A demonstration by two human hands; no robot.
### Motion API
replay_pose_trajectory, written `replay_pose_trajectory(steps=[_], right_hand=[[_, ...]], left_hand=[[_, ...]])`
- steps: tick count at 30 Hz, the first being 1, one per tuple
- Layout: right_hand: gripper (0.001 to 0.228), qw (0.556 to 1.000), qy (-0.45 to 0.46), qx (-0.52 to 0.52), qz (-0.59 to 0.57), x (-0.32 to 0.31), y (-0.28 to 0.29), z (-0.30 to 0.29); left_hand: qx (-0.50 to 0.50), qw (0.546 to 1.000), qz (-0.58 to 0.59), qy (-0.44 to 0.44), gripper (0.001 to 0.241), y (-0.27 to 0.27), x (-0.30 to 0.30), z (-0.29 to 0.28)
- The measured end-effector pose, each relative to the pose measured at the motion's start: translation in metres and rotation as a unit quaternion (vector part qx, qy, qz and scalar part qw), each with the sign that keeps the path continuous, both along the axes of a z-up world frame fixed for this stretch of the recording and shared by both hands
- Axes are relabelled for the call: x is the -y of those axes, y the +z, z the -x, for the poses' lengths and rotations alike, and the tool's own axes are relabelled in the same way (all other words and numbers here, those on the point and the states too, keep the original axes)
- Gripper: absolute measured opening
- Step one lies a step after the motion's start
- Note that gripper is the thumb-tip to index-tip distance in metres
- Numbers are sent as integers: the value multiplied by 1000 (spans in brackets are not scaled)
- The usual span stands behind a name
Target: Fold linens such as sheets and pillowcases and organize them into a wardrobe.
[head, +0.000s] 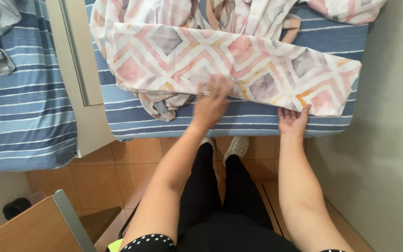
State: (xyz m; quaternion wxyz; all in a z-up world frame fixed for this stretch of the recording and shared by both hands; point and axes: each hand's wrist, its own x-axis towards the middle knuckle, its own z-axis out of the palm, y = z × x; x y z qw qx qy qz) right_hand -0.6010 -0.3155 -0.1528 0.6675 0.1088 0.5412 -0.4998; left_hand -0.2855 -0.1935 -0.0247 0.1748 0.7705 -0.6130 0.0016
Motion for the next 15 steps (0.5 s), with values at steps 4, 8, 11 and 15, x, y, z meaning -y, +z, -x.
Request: replay_pose_trajectory(steps=[4,8,11,15], right_hand=[[69,990,-1,80,116,37,9,-4],[58,955,60,-58,284,50,70,-16],[43,827,190,-324,418,28,108,-62],[49,625,287,-437,579,-22,205,-184]], left_hand=[[36,990,-90,-103,65,-14,32,30],[-65,989,-119,-62,64,7,42,23],[-510,860,-12,29,62,30,37,-6],[-750,656,76,33,73,79,9,-90]])
